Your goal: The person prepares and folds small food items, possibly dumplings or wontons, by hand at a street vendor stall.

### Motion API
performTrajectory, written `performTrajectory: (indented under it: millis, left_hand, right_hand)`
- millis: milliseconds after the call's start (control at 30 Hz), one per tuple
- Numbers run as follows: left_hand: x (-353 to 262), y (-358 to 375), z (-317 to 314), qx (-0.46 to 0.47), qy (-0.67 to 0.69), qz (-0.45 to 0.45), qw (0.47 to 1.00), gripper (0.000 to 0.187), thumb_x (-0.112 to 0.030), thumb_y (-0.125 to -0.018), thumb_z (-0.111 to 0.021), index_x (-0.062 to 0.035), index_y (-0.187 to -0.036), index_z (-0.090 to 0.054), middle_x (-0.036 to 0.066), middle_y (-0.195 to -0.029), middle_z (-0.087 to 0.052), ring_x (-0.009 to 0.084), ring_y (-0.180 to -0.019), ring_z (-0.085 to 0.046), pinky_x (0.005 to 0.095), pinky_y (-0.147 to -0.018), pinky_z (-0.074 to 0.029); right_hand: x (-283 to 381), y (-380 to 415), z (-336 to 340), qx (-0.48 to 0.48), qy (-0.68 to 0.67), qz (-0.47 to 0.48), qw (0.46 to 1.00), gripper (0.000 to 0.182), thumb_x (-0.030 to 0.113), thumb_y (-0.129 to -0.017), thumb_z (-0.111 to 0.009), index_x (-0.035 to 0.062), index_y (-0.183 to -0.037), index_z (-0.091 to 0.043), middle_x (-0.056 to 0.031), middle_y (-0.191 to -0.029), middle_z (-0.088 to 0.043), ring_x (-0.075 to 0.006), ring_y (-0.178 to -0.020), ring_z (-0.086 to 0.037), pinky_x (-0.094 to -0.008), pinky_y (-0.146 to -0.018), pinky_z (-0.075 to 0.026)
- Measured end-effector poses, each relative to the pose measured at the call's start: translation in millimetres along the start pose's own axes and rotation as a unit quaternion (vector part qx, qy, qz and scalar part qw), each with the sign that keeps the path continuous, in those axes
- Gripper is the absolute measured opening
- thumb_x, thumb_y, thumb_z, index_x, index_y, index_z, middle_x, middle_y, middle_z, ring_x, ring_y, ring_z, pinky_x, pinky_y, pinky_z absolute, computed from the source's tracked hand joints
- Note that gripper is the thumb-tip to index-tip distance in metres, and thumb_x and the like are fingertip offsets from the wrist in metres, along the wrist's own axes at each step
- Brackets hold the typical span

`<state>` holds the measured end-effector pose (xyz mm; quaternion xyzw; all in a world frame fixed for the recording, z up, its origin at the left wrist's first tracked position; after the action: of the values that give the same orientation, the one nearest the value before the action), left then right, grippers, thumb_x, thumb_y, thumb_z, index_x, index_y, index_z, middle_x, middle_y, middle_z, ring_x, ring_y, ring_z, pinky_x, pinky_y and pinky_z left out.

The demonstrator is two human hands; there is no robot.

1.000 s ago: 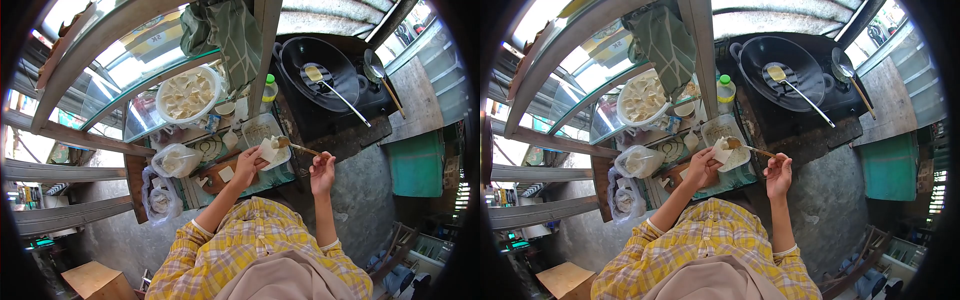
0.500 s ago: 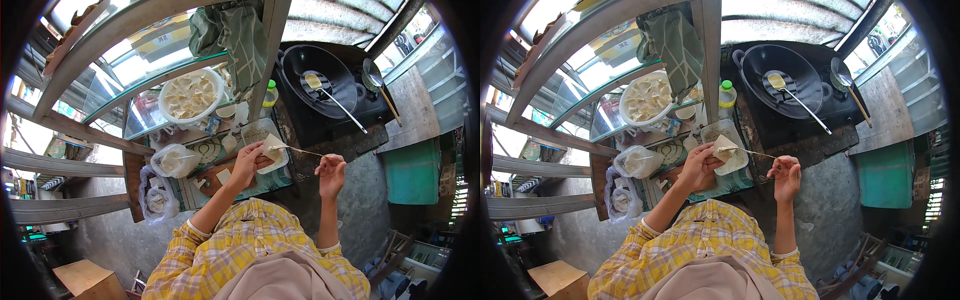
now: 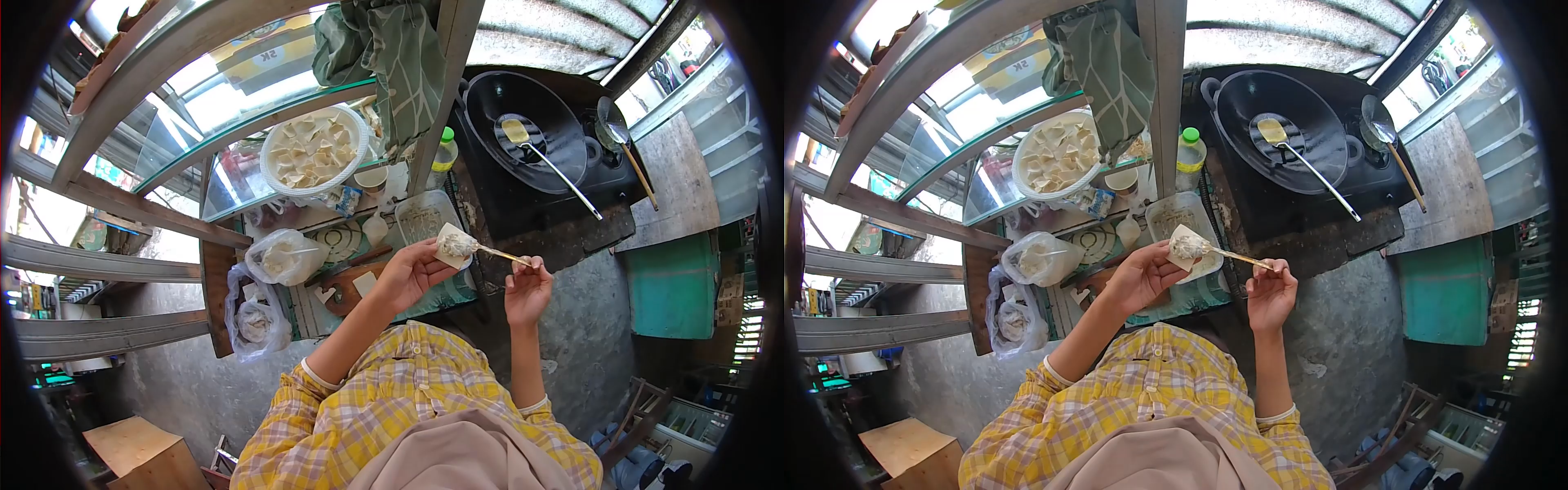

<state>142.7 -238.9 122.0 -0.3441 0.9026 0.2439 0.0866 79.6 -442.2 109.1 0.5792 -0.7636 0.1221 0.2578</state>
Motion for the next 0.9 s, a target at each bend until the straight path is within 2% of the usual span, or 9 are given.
performTrajectory:
  millis: [133, 233, 333, 533, 900]
  left_hand:
    - [6, -1, -1, 0.021, 0.095, 0.029, 0.995, 0.034, -0.012, -0.093, -0.038, 0.0109, -0.118, -0.042, 0.024, -0.116, -0.054, 0.0327, -0.111, -0.053, 0.0416, -0.099, -0.043]
    - [9, 1, 0, -0.006, 0.106, 0.038, 0.994, 0.034, -0.012, -0.093, -0.036, 0.0118, -0.117, -0.042, 0.024, -0.116, -0.054, 0.0332, -0.111, -0.053, 0.042, -0.1, -0.043]
    - [12, 1, 2, 0.019, 0.133, 0.037, 0.99, 0.034, -0.013, -0.092, -0.037, 0.0117, -0.114, -0.045, 0.025, -0.115, -0.055, 0.0339, -0.108, -0.055, 0.0395, -0.097, -0.045]
    - [11, 7, 3, -0.037, 0.112, 0.026, 0.993, 0.032, -0.011, -0.093, -0.037, 0.0108, -0.114, -0.045, 0.023, -0.115, -0.055, 0.0324, -0.109, -0.054, 0.042, -0.1, -0.042]
    - [17, 8, 21, -0.052, 0.135, -0.013, 0.989, 0.03, -0.012, -0.094, -0.036, 0.0092, -0.113, -0.046, 0.021, -0.112, -0.056, 0.0311, -0.11, -0.054, 0.0446, -0.099, -0.043]
  right_hand:
    - [-11, 4, 8, -0.026, -0.038, -0.02, 0.999, 0.014, 0.021, -0.09, -0.039, 0.0117, -0.081, -0.044, -0.0025, -0.083, -0.053, -0.0141, -0.077, -0.048, -0.0264, -0.056, -0.044]
    - [-16, 8, 9, -0.029, -0.053, -0.027, 0.998, 0.014, 0.02, -0.09, -0.038, 0.0121, -0.08, -0.043, -0.0023, -0.082, -0.052, -0.0136, -0.076, -0.047, -0.026, -0.055, -0.044]
    - [-19, 11, 11, -0.035, -0.048, -0.025, 0.998, 0.013, 0.019, -0.09, -0.038, 0.0122, -0.08, -0.042, -0.0023, -0.081, -0.052, -0.0137, -0.076, -0.047, -0.0258, -0.055, -0.044]
    - [-20, 13, 14, -0.037, -0.046, -0.019, 0.998, 0.013, 0.019, -0.089, -0.037, 0.0121, -0.079, -0.042, -0.0028, -0.082, -0.052, -0.0139, -0.075, -0.047, -0.026, -0.055, -0.044]
    - [-25, 14, 18, -0.045, -0.031, -0.029, 0.998, 0.012, 0.019, -0.088, -0.038, 0.0125, -0.079, -0.042, -0.0025, -0.081, -0.052, -0.0141, -0.076, -0.048, -0.0261, -0.057, -0.043]
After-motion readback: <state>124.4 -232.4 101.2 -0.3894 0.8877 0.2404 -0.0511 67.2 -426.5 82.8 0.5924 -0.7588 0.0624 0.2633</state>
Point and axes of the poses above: each hand's wrist, its own y-axis away from the middle knuckle, its own z-axis out of the back of the hand, x = y × z, the point moved 5 cm from there along -y, towards the middle knuckle
